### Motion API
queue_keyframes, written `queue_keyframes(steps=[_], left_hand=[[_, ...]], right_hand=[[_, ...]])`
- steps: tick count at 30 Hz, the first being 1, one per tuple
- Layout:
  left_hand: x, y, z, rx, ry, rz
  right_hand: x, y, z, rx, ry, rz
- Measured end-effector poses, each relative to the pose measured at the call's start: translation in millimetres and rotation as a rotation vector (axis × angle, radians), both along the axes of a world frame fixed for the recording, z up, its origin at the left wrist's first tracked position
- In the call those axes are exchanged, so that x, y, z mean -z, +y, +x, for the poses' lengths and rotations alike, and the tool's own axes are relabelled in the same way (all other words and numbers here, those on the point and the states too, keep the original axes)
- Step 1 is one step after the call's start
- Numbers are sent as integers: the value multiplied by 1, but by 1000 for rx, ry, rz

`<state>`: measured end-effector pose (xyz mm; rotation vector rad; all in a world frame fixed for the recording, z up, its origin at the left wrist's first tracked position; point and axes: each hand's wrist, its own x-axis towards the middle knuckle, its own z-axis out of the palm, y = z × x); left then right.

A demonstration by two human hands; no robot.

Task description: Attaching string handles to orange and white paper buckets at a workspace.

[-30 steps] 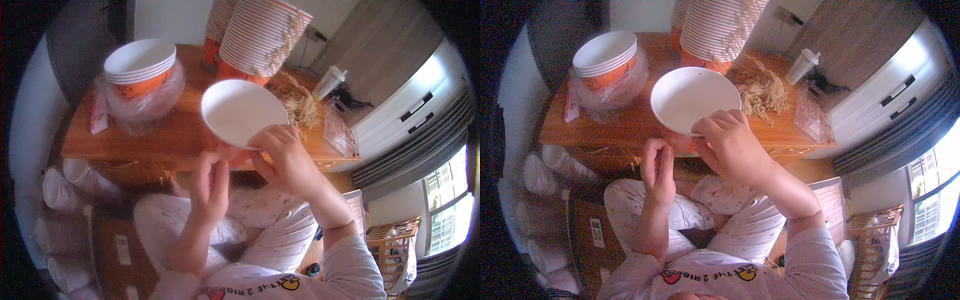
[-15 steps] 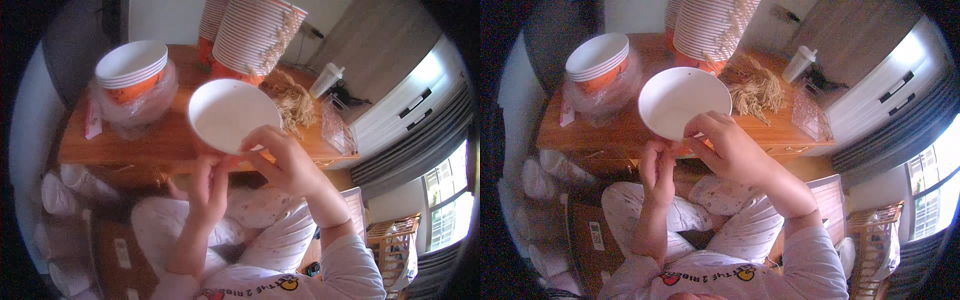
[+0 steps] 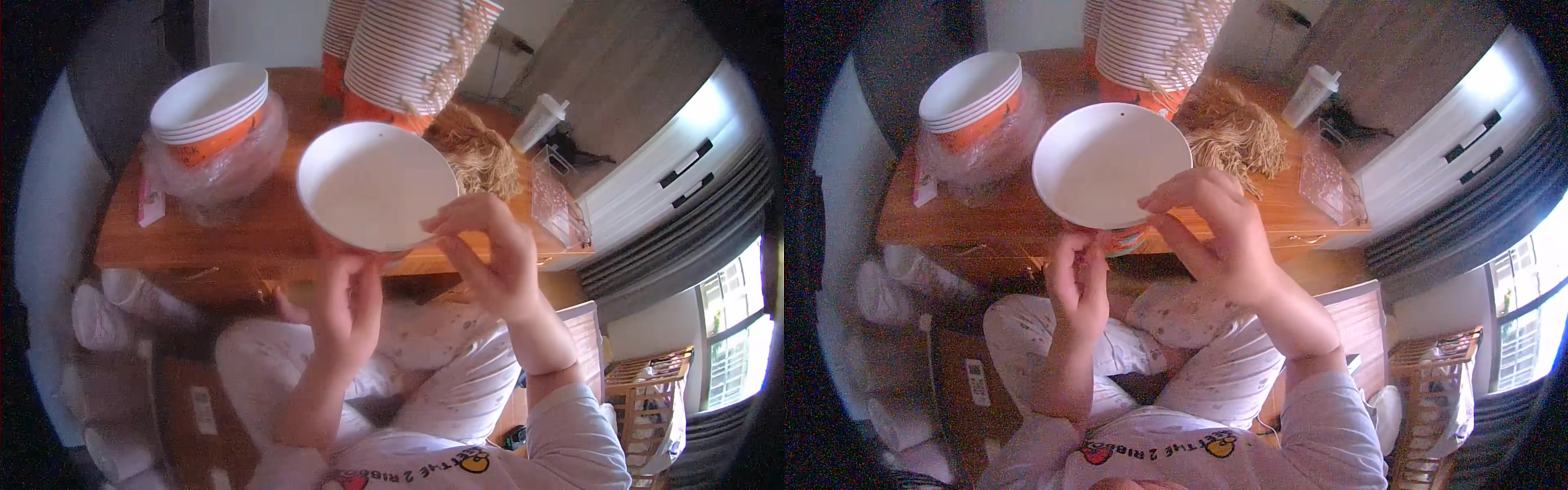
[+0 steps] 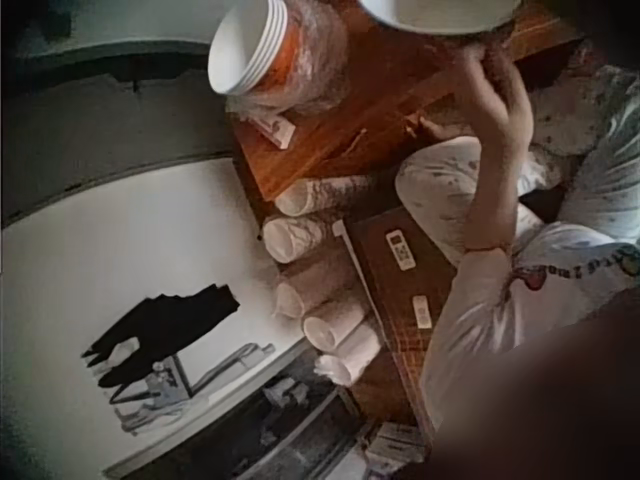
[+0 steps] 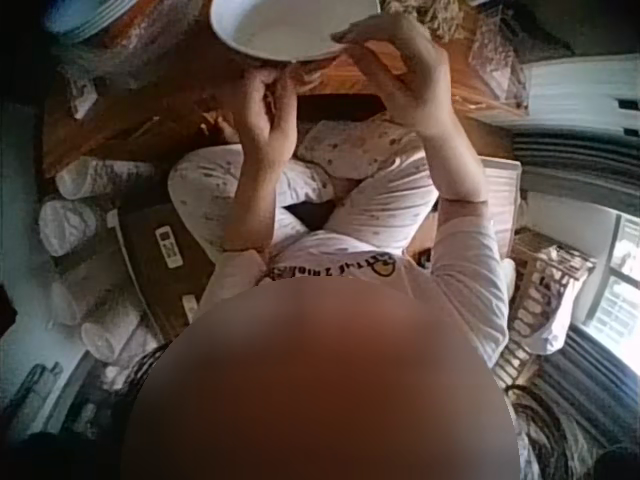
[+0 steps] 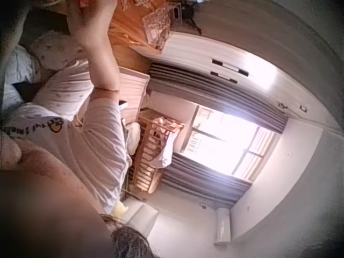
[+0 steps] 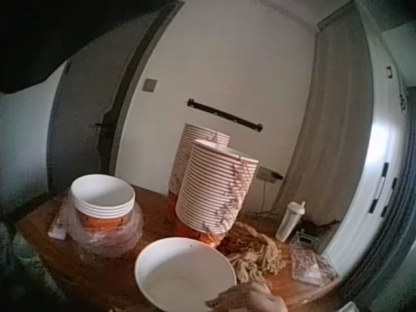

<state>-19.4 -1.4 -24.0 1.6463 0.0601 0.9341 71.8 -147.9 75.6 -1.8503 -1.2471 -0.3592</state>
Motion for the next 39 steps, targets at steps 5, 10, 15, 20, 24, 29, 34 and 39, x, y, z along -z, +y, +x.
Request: queue_keyframes(steps=[5,10,15,20,24,29,34,39], left_hand=[[2,-1,0,35,-44,-73],[5,2,3,-92,-33,152],[1,0,5,-61,-17,97],[6,0,7,-98,18,124],[6,3,8,-133,-14,139],[6,1,12,-134,-28,128],[4,-4,17,-129,-63,148],[-5,2,12,-83,-57,46]], right_hand=[[5,-19,5,72,50,-14],[6,-36,13,200,39,33],[7,-78,51,514,-170,-31],[0,-153,115,848,-56,28],[10,-217,176,1023,-15,-24],[19,-260,207,1003,24,-327],[18,-267,216,766,189,-269],[-24,-98,76,489,99,-211]])
